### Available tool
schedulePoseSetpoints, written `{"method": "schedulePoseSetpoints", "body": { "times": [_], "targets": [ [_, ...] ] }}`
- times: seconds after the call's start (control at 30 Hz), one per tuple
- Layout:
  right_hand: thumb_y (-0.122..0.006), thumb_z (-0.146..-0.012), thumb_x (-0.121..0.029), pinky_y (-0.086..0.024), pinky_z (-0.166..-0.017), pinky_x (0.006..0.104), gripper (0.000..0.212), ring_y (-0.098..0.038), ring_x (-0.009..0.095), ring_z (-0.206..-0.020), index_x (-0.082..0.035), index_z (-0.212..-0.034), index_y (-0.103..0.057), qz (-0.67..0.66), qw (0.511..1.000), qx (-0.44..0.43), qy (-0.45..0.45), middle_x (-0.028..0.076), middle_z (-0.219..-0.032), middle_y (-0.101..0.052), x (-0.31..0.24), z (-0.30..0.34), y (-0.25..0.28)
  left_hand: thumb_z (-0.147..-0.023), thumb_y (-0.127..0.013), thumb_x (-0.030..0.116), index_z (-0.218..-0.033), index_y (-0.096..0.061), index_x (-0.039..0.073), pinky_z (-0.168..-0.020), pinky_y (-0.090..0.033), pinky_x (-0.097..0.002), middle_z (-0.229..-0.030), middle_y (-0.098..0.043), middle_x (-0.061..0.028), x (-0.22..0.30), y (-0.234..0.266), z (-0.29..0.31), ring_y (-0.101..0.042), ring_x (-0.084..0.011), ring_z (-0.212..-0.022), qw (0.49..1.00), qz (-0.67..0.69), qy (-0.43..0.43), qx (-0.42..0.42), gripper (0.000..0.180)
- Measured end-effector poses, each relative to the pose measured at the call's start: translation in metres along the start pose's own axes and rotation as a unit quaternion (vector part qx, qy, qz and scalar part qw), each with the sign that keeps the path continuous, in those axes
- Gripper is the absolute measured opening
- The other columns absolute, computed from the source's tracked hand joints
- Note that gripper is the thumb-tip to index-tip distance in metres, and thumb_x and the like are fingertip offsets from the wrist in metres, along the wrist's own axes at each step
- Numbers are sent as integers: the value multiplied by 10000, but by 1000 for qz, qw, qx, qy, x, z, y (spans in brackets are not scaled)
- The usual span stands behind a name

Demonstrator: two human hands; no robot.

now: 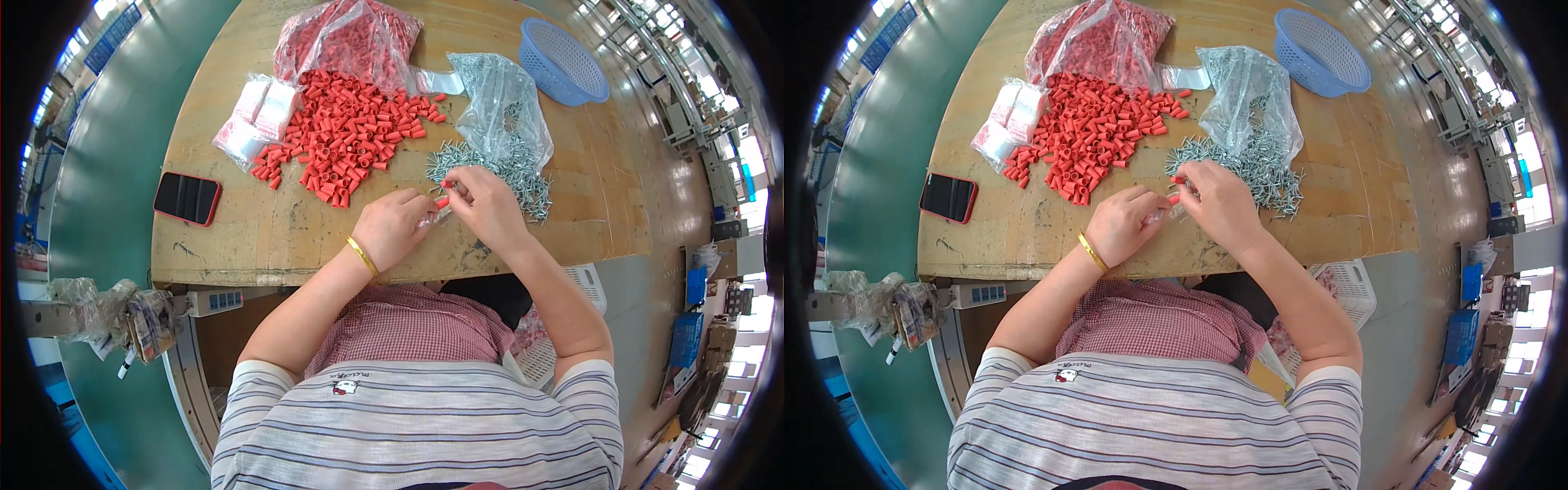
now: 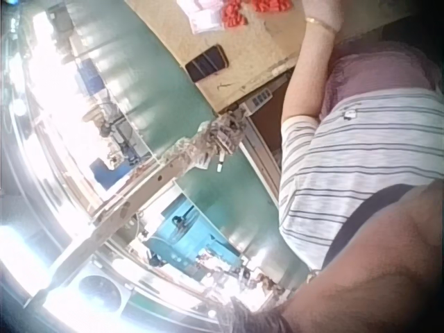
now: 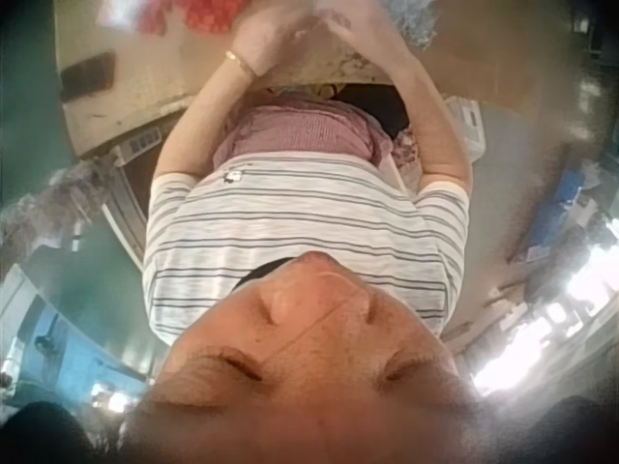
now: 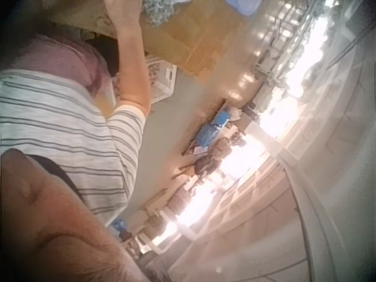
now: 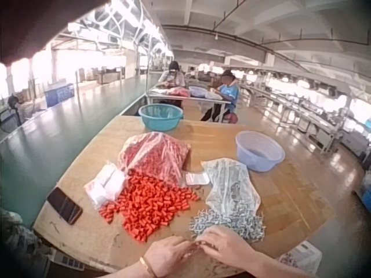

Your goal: Count and place small red and silver plastic/metal components into small clear plastic bags.

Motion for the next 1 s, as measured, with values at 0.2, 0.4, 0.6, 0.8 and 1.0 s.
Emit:
{"method": "schedulePoseSetpoints", "body": {
  "times": [0.2, 0.4, 0.6, 0.8, 1.0],
  "targets": [
    [-653, -811, -89, -492, -675, 324, 137, -611, 233, -793, -58, -943, -634, -141, 987, -57, -60, 85, -887, -594, 6, 7, -1, -796, -644, 153, -930, -631, 110, -687, -509, -369, -841, -595, -55, 0, 1, -2, -615, -252, -807, 999, -17, 17, -25, 142],
    [-671, -784, -52, -469, -836, 351, 177, -574, 257, -922, -48, -959, -644, -37, 994, -66, 73, 83, -953, -586, -6, 11, 0, -773, -665, 103, -963, -649, 94, -661, -498, -367, -799, -585, -74, 10, 2, -6, -596, -263, -748, 999, -34, -19, -13, 191],
    [-665, -793, -59, -467, -864, 364, 177, -573, 265, -966, -41, -967, -644, -46, 993, -73, 84, 93, -970, -591, -9, 10, 4, -793, -651, 135, -927, -630, 123, -677, -506, -363, -784, -561, -53, 14, 8, -9, -596, -248, -771, 998, -48, -39, 0, 136],
    [-660, -814, -75, -467, -868, 358, 210, -568, 244, -1003, -49, -1021, -635, -48, 995, -16, 82, 82, -1039, -607, -14, 10, 19, -764, -668, 36, -976, -642, 85, -711, -508, -347, -848, -616, -91, 6, 15, -6, -614, -275, -782, 1000, 12, 2, -8, 219],
    [-622, -900, -113, -481, -786, 284, 169, -621, 120, -911, -19, -1039, -603, -276, 943, -116, -144, 33, -912, -628, 27, 30, -13, -842, -655, 37, -1027, -650, 31, -725, -490, -281, -932, -654, -36, -13, 13, -1, -614, -138, -808, 957, 247, 142, 47, 185]
  ]
}}
Point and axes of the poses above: each hand's wrist, its own z-axis away from the middle knuckle, its own y-axis out of the back of the hand, x = y × z, the point moved 9 cm from there along -z, towards the middle knuckle
